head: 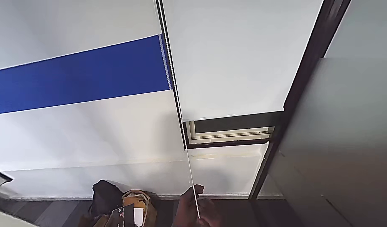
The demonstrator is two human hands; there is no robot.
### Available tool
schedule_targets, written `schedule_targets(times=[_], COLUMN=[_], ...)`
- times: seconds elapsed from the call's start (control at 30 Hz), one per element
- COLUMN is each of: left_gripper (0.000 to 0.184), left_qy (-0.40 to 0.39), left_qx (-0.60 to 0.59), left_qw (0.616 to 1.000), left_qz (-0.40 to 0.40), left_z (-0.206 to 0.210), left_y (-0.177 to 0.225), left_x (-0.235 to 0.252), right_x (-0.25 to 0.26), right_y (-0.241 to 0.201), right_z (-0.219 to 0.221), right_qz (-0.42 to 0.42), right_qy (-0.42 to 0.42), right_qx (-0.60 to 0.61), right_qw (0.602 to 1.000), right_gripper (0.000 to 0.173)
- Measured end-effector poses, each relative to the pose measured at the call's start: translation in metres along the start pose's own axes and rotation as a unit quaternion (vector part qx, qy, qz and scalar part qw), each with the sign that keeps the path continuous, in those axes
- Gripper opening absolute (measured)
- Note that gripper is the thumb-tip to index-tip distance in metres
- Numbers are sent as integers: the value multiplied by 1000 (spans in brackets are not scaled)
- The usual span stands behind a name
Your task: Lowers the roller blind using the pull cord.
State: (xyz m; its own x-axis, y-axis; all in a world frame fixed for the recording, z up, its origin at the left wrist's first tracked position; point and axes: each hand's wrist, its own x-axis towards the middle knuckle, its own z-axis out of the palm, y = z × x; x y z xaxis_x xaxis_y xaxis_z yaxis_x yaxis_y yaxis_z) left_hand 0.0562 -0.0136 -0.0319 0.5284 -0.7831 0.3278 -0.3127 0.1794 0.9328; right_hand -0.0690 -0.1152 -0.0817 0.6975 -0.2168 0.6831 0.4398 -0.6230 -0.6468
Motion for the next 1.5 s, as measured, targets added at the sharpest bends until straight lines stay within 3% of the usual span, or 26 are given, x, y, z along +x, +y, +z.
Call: schedule_targets(times=[0.17,0.27,0.37,0.57,0.73,0.9,1.03,1.17,1.4,1.5], left_gripper=[34,43,36,32,34,38,36,36,29,34], left_qy=[-23,-16,32,17,-11,-50,-66,-61,-69,-59], left_qx=[-189,-227,-248,-202,-66,-1,20,80,176,193], left_qw=[979,970,964,975,996,996,994,990,978,975], left_qz=[71,81,85,94,56,72,83,98,85,88], left_z=[-2,2,14,27,48,54,55,49,39,31], left_y=[40,65,68,61,-5,-6,-1,-1,5,15], left_x=[4,2,1,-16,-45,-56,-56,-57,-65,-60], right_x=[-25,-24,-18,1,40,65,86,91,75,62], right_y=[16,20,13,-8,-23,-41,-60,-67,-47,-39], right_z=[5,4,-2,-26,-49,-57,-60,-58,-55,-52], right_qz=[43,19,28,56,16,65,75,57,-9,2], right_qy=[-8,9,19,69,123,57,6,22,69,73], right_qx=[-33,-11,10,48,122,188,252,241,-4,-14], right_qw=[998,1000,999,995,985,978,965,969,998,997], right_gripper=[31,27,29,41,56,68,44,27,35,37])
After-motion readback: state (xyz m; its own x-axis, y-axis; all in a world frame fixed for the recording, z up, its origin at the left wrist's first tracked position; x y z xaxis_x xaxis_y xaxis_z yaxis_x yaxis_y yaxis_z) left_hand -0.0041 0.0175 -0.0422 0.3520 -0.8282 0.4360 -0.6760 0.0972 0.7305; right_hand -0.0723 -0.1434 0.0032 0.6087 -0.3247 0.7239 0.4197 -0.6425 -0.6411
